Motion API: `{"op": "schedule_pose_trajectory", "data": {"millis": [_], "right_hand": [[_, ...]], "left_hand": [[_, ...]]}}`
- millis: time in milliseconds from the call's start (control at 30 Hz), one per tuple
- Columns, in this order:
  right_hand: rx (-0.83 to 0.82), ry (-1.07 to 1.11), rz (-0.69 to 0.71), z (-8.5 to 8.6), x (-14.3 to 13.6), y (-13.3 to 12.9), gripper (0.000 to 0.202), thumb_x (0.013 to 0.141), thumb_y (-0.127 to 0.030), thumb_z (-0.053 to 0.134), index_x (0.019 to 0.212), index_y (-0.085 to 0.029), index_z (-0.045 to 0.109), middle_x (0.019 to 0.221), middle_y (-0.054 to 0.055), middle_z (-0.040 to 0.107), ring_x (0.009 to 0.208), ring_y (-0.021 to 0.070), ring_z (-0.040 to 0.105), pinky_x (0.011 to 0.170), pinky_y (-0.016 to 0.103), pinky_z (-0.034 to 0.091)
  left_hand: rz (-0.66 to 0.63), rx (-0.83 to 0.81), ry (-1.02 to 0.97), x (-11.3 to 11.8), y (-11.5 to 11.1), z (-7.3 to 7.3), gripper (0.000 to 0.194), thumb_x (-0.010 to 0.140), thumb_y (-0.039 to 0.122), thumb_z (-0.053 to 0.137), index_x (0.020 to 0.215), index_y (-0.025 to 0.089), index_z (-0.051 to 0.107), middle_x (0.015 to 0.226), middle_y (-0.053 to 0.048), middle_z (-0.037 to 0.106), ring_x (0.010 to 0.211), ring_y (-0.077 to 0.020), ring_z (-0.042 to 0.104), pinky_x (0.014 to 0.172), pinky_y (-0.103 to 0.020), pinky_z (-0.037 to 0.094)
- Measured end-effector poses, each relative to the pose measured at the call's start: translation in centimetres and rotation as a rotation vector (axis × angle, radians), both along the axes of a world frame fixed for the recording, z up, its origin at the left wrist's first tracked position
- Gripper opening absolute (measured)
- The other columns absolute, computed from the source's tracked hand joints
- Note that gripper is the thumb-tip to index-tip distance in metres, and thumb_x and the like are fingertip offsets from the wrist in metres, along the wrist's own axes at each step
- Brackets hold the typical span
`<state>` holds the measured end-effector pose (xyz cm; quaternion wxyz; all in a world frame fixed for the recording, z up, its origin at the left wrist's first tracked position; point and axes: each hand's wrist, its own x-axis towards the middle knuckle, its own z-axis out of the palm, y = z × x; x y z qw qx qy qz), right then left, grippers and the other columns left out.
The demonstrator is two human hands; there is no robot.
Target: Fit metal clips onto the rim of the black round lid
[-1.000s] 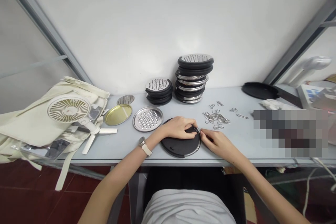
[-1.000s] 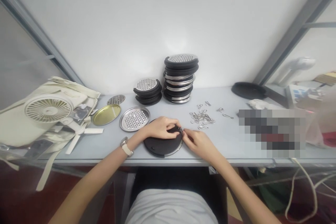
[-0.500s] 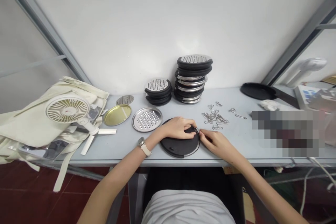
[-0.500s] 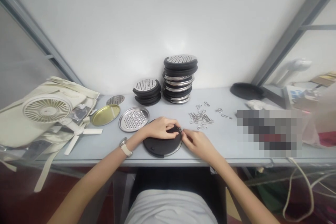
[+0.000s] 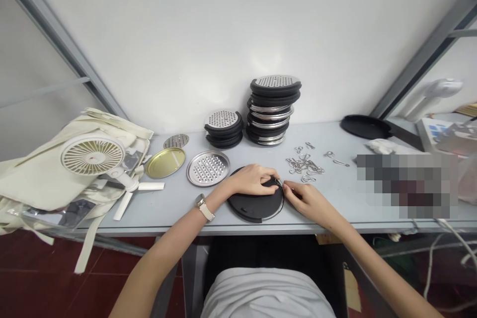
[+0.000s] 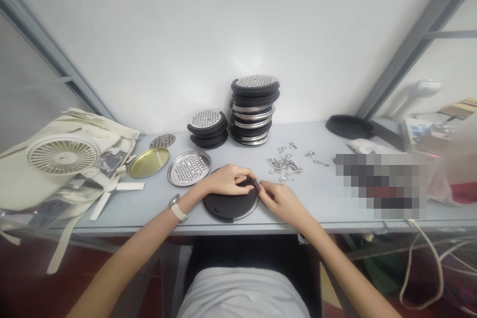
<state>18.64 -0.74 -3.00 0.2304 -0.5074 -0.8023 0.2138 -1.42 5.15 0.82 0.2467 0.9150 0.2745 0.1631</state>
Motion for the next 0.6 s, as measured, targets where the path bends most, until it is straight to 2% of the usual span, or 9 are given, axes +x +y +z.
{"op": "schedule_pose_trajectory", "data": {"millis": [333, 600], "right_hand": [[-0.044, 0.082, 0.006, -0.73, 0.41, 0.45, 0.033, 0.096, -0.037, 0.031, 0.067, -0.021, 0.038, 0.056, -0.005, 0.04, 0.052, 0.0122, 0.04, 0.053, 0.025, 0.03], [-0.041, 0.094, 0.009, -0.62, 0.31, 0.39, 0.033, 0.096, -0.037, 0.032, 0.068, -0.021, 0.036, 0.056, -0.005, 0.039, 0.052, 0.012, 0.039, 0.052, 0.025, 0.03]], "left_hand": [[0.006, -0.027, 0.003, 0.11, 0.0, 0.05, 0.023, 0.079, 0.031, 0.059, 0.096, 0.017, 0.064, 0.05, 0.009, 0.037, 0.047, -0.0068, 0.034, 0.052, -0.02, 0.028], [-0.008, -0.014, -0.012, 0.1, 0.15, -0.28, 0.021, 0.08, 0.031, 0.059, 0.095, 0.017, 0.063, 0.05, 0.01, 0.036, 0.047, -0.0061, 0.034, 0.052, -0.019, 0.028]]}}
